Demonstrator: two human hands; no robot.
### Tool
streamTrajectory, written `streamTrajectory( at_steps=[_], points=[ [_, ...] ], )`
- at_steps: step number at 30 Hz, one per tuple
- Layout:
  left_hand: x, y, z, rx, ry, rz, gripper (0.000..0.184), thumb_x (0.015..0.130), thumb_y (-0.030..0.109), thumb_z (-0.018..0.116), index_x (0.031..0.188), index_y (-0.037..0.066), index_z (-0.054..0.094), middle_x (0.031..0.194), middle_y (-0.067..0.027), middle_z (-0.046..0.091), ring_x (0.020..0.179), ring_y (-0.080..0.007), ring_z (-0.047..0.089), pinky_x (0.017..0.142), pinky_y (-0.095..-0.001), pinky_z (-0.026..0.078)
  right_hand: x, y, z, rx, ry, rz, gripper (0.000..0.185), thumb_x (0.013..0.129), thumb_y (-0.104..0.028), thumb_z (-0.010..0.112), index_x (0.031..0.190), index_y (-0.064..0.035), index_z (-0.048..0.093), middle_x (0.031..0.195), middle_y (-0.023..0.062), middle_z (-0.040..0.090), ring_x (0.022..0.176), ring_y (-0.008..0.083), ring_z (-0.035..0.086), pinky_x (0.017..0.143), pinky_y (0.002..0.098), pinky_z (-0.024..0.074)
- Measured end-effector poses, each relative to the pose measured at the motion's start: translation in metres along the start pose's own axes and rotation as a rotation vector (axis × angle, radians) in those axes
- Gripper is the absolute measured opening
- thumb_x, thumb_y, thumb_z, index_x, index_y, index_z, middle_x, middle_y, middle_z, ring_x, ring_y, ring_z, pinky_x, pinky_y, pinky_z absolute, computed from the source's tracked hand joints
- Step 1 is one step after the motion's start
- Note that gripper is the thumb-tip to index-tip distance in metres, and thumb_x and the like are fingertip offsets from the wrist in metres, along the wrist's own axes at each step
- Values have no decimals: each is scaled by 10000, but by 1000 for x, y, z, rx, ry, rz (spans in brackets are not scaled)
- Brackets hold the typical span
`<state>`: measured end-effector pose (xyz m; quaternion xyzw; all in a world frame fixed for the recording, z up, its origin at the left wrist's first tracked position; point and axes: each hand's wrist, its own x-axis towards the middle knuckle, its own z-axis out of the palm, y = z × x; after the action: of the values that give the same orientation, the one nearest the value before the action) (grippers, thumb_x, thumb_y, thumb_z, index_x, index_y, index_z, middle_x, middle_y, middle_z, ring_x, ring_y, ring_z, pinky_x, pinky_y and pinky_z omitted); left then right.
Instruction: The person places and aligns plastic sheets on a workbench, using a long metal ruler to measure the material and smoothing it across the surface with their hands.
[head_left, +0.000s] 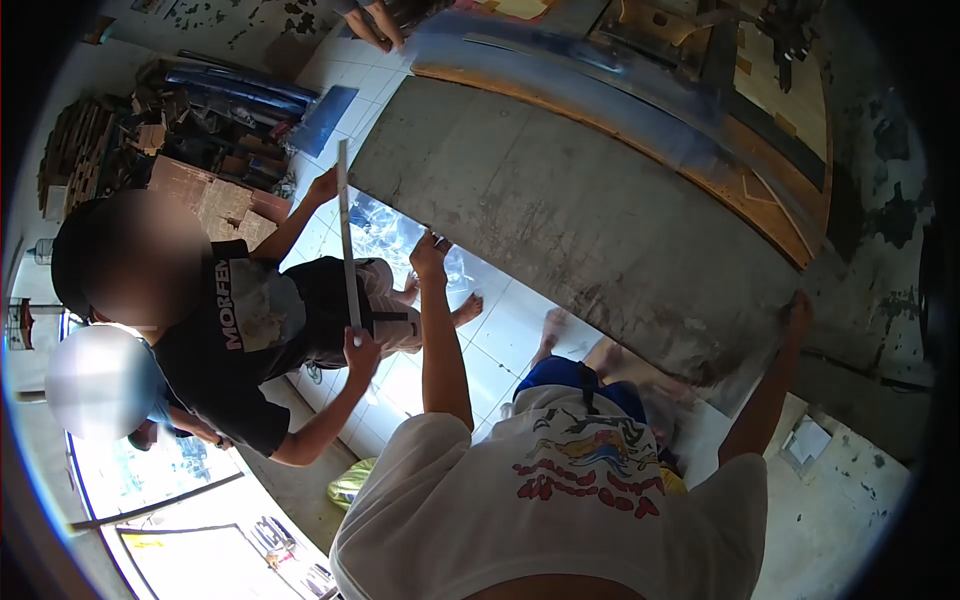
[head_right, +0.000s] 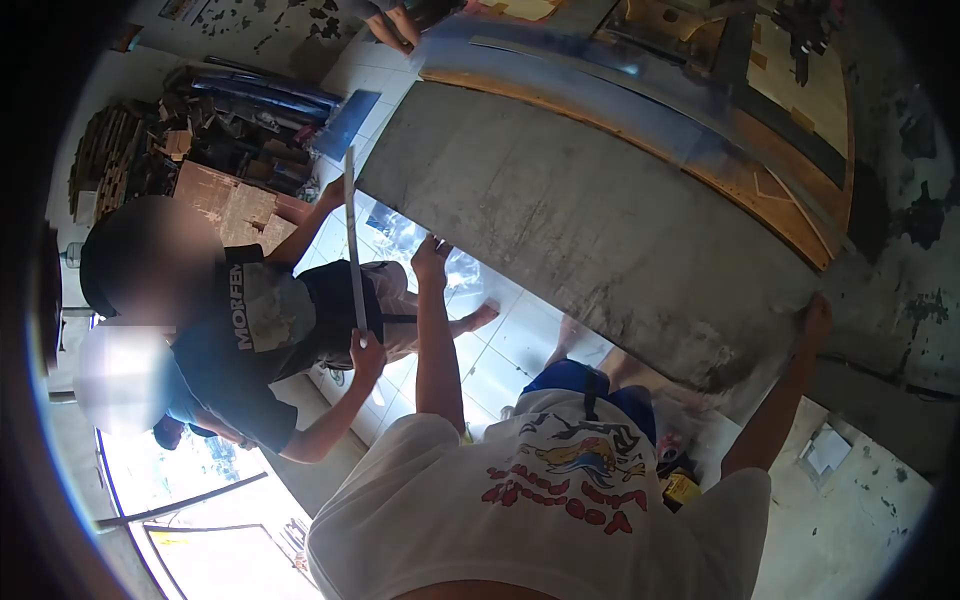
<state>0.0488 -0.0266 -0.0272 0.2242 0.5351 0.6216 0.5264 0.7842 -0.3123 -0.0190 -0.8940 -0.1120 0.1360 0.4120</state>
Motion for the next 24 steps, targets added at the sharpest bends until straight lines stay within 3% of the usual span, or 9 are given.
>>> streamTrajectory(
  at_steps=[2, 4, 7, 9, 12, 14, 16, 19, 24],
  points=[
    [15, -17, -16, 10, -26, 29, 250, 912, 151, 501, 1026, -55, 585, 917, -115, 634, 782, -209, 629, 693, -320, 539, 4, 1, 6, -46, 34, -54, 543, 871, -452, 535, 1213, -31, 561, 1202, 159, 565, 1083, 295, 542, 913, 384, 430],
    [41, -28, -48, 1419, -135, 500, 278, 838, 333, 586, 995, 110, 640, 945, -69, 664, 824, -226, 644, 727, -383, 513, 16, 19, 9, -78, 57, -155, 506, 875, -420, 544, 1203, -35, 570, 1159, 161, 591, 1040, 294, 567, 883, 378, 449],
    [55, -49, -84, 1344, -74, 479, 354, 842, 429, 535, 1085, 194, 638, 1136, -58, 625, 976, -258, 618, 801, -408, 487, 17, 26, 13, -32, 87, -88, 458, 861, -404, 558, 1160, -60, 608, 1090, 152, 631, 1003, 285, 589, 855, 378, 456],
    [3, -21, -30, 1645, 100, 282, 474, 835, 377, 571, 1212, 97, 508, 1246, -129, 512, 1102, -290, 528, 880, -483, 425, -1, 3, 8, -182, 133, -143, 389, 847, -360, 580, 1117, -86, 635, 942, 132, 664, 845, 233, 613, 762, 359, 475],
    [-63, -18, 34, 1373, 722, 425, 791, 771, 476, 650, 1288, -28, 329, 1293, -240, 349, 1114, -347, 450, 860, -577, 381, 0, 0, 12, -74, 149, -62, 436, 840, -423, 553, 1079, -70, 643, 1021, 167, 644, 979, 310, 597, 847, 388, 450],
    [-115, -32, 80, 1254, 134, 734, 583, 784, 392, 661, 1133, -42, 486, 1018, -211, 532, 1038, -354, 482, 813, -530, 404, 0, -2, 6, 12, 117, -7, 436, 838, -424, 561, 1085, -73, 639, 1012, 152, 642, 968, 292, 596, 848, 380, 447],
    [-165, -75, 126, 1423, -281, 1113, 455, 778, 287, 626, 1132, 19, 529, 1154, -190, 512, 1105, -377, 457, 899, -552, 345, 4, 2, 15, 121, 85, 34, 428, 837, -420, 572, 1088, -79, 638, 1011, 139, 639, 957, 276, 595, 844, 373, 445],
    [-254, -83, 203, 1516, -800, 945, 566, 777, 404, 636, 1268, 157, 498, 1391, -183, 344, 1304, -351, 287, 1017, -566, 220, -2, -1, 17, 172, 139, 11, 395, 837, -387, 588, 1088, -86, 640, 1019, 129, 640, 940, 262, 598, 830, 360, 447],
    [-325, -125, 232, 1465, -1094, 850, 584, 842, 408, 539, 1366, 196, 392, 1481, -178, 182, 1383, -353, 130, 1066, -601, 109, 26, 26, 7, -63, 185, -221, 381, 820, -399, 622, 1021, -76, 654, 879, 114, 663, 837, 262, 621, 784, 364, 465]
  ],
)
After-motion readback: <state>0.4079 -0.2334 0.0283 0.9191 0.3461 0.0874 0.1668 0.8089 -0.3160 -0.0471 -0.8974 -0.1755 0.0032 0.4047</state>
